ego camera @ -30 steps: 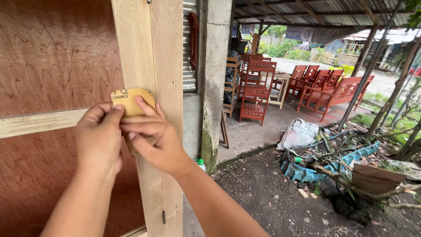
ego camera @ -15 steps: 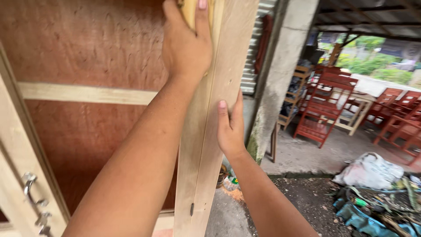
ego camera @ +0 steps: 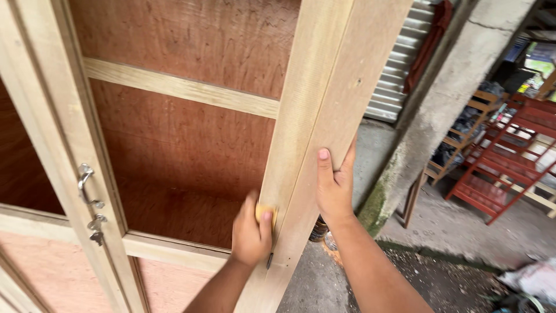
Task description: The person sands the surfaces and edges of a wooden cabinet using a sanding sponge and sandpaper, working over the frame edges, panels, and door openings, and steadies the cabinet with the other hand while sanding different sides.
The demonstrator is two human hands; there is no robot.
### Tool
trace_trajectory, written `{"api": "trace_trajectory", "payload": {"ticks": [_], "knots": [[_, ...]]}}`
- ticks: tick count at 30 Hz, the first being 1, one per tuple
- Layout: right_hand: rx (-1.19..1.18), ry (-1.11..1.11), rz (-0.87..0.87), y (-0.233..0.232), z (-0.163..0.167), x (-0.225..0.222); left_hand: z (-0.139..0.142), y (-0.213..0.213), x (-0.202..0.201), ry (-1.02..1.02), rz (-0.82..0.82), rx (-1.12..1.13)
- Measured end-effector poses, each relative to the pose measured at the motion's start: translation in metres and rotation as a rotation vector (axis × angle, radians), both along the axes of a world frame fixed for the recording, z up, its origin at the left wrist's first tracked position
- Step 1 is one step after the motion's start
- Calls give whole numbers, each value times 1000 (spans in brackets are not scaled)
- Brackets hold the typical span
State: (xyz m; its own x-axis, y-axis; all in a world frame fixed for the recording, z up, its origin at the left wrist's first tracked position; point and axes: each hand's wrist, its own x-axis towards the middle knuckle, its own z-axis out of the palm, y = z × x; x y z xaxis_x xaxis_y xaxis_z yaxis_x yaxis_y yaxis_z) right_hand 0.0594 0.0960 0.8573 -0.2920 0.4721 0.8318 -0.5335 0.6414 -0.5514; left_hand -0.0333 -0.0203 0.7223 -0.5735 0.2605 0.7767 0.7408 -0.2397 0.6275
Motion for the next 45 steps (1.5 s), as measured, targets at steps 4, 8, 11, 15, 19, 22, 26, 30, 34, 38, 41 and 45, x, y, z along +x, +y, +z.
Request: {"api": "trace_trajectory", "payload": {"ticks": [4, 8, 11, 15, 19, 22, 26, 30, 34, 38, 41, 45], "knots": [[-45, -19, 24, 6, -6, -2, -49, -4, 4, -106, 28, -136], [50, -10, -24, 5, -5, -4, -7, 2, 7, -126, 98, -96], [71, 6, -23, 1, -2, -6, 87, 10, 1, -50, 142, -46], [66, 5, 7, -2, 0, -6, 260, 18, -8, 70, 137, 96], [46, -25, 6, -2, 0, -4, 377, 27, -15, -13, 94, -125], [57, -27, -11, -2, -1, -4, 352, 31, -18, 175, 240, 160], [35, 6, 38, 0, -3, -6, 206, 22, -15, 186, 114, 196], [13, -2, 37, 2, -5, -5, 58, 10, -11, 31, 79, -7], [46, 5, 14, 2, -4, -4, -43, -5, -5, -156, -76, -215], [84, 22, 3, -1, -1, -6, -43, -5, 9, 12, 276, -160], [90, 57, 42, -2, 1, -8, 30, 3, 17, 4, 368, -153], [102, 55, 41, 2, -1, -10, 155, 22, 7, 164, 448, 77]]}}
